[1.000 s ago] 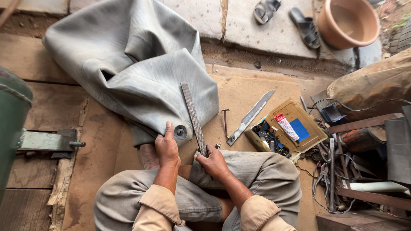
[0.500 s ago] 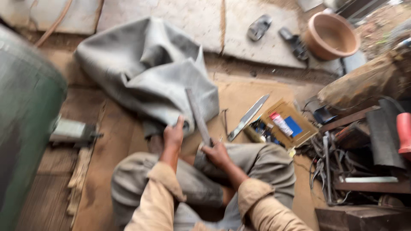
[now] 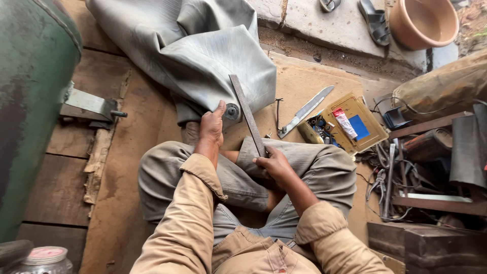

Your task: The person scrapes a rubber surface using a file and uses a knife to work on a circular valve area of a large inflatable tube while sitting on the ground.

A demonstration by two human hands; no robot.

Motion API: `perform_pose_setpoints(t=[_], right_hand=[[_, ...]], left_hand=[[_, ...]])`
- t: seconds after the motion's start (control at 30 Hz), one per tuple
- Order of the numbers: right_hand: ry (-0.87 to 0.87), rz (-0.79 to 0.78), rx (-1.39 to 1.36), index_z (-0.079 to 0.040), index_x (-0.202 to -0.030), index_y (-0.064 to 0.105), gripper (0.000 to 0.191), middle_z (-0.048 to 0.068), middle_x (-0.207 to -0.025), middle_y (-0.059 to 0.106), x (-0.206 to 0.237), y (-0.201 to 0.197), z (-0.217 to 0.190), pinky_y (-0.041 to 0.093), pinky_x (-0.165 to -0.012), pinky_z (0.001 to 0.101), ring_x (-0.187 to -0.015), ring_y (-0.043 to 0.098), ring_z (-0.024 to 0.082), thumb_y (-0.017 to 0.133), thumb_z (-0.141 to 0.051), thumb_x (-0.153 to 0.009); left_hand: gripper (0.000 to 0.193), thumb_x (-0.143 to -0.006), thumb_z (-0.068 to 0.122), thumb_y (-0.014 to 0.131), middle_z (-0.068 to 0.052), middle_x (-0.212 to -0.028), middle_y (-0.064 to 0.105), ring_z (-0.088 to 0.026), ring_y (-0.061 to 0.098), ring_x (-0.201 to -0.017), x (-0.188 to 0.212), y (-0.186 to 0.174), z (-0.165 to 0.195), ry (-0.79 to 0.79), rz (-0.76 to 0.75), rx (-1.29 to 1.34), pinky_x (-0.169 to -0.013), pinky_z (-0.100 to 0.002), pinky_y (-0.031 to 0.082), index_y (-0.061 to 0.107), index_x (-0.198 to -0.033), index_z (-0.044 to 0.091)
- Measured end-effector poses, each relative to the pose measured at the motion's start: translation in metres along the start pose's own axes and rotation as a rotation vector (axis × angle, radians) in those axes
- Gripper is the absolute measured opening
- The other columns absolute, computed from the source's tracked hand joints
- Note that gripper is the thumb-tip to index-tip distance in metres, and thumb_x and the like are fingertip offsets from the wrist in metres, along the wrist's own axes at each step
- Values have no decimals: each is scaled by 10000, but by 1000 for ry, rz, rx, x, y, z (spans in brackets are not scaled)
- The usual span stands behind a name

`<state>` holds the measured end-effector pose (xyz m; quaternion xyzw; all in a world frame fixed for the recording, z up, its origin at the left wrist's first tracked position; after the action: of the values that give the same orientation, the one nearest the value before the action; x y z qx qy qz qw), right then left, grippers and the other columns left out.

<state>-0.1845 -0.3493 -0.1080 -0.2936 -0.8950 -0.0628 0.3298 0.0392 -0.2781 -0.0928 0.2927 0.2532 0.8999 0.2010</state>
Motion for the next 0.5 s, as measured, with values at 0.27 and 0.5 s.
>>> perform_pose_setpoints(t=[0.27, 0.5], right_hand=[[-80, 71, -48, -181, -1529, 496, 631, -14, -614, 524, 35, -30, 13, 306, -391, 228, -438, 407, 59, 680, -229, -928], [-61, 41, -115, -222, -1555, 454, 642, -7, -611, 527, 62, -32, 18, 284, -381, 213, -421, 368, 54, 653, -233, -945]], left_hand=[[358, -955, 265, 737, -81, -1062, 738, -125, 654, -1015, -15, -13, -17, -19, 42, 35, -984, -285, 471, 678, -1059, -72], [376, -959, 289, 717, -79, -1069, 728, -122, 635, -1014, -19, -15, -29, -38, 40, 22, -1003, -287, 461, 687, -1091, -61]])
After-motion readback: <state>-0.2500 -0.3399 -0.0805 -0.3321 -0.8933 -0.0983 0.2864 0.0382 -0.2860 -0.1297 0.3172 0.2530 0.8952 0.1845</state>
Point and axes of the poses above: each hand's wrist, its own x-axis away from the middle knuckle, its own y-axis out of the palm, z = x × y, the point moved 9 cm from there along -x, towards the middle knuckle
